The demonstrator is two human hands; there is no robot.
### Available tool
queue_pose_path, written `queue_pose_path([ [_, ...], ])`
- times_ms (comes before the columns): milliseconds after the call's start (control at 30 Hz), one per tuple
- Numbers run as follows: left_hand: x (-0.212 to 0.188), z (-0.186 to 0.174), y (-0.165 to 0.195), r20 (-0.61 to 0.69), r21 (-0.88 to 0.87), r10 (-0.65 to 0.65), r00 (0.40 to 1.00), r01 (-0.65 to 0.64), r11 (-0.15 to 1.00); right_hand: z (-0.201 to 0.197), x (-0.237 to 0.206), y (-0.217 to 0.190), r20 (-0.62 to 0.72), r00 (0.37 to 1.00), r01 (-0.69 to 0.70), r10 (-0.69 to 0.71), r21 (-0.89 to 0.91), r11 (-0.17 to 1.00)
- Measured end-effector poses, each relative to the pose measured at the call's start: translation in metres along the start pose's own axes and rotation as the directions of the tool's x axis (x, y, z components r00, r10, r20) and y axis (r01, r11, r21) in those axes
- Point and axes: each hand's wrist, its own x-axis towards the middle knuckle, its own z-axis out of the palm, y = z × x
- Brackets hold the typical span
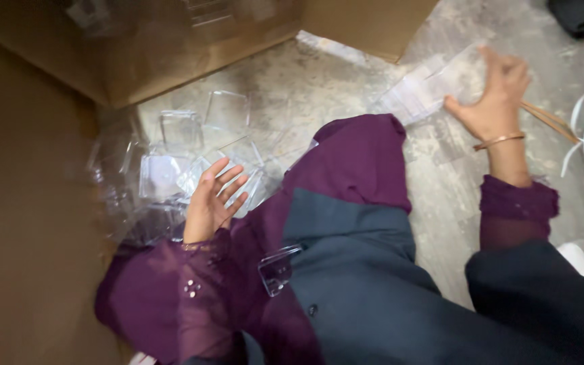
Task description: The person sits on the floor among cardboard boxes and assembles clear plastic boxes by folding their side panels and pressing the corners to shape them. They stack the finished boxes and place them aside, repeating the process one box at a time.
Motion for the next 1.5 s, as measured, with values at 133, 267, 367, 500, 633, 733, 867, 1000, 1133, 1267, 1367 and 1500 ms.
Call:
queue_pose_path([
  [133,-0.005,0.009,0.009,-0.028,0.028,-0.014,1.000,0.015,1.000,0.023,-0.004,-0.001,0.028,0.998,-0.057,0.057,0.011,0.998],
  [267,-0.007,0.012,0.018,-0.027,0.045,-0.020,0.999,0.021,0.999,0.031,0.006,-0.016,0.046,0.994,-0.098,0.096,0.043,0.994],
  [367,-0.009,0.010,0.016,-0.060,0.061,-0.033,0.998,0.037,0.997,0.034,0.011,-0.023,0.082,0.984,-0.161,0.157,0.041,0.986],
  [500,-0.004,-0.003,0.006,-0.067,0.055,-0.047,0.997,0.050,0.997,0.023,0.011,-0.032,0.115,0.977,-0.179,0.178,-0.002,0.984],
  [633,0.031,-0.019,-0.002,-0.058,0.167,-0.069,0.996,0.078,0.983,0.005,0.014,-0.075,-0.106,0.994,0.027,-0.018,0.082,0.996],
  [733,0.092,-0.021,-0.010,-0.051,0.474,0.157,0.986,-0.115,0.873,0.037,0.021,-0.155,-0.206,0.970,0.199,-0.126,0.388,0.900],
  [867,0.201,-0.012,0.008,0.057,0.902,0.552,0.832,-0.280,0.330,0.128,0.015,-0.260,-0.043,0.971,0.224,-0.235,0.510,0.831],
  [1000,0.292,0.024,0.054,0.036,0.999,0.615,0.788,-0.039,-0.008,0.175,-0.011,-0.276,0.243,0.872,0.218,-0.425,0.584,0.782],
  [1133,0.332,0.072,0.086,-0.123,0.947,0.547,0.828,0.263,-0.187,0.180,-0.020,-0.263,0.346,0.853,0.085,-0.391,0.647,0.758],
  [1267,0.333,0.087,0.084,-0.204,0.886,0.494,0.845,0.374,-0.274,0.174,-0.019,-0.263,0.322,0.884,0.037,-0.339,0.674,0.737],
  [1367,0.311,0.079,0.073,-0.116,0.892,0.534,0.838,0.324,-0.314,0.161,-0.016,-0.262,0.274,0.929,-0.043,-0.248,0.746,0.664],
  [1500,0.256,0.051,0.060,0.002,0.920,0.527,0.850,0.205,-0.334,0.104,-0.006,-0.256,0.113,0.984,-0.082,-0.139,0.974,0.210],
])
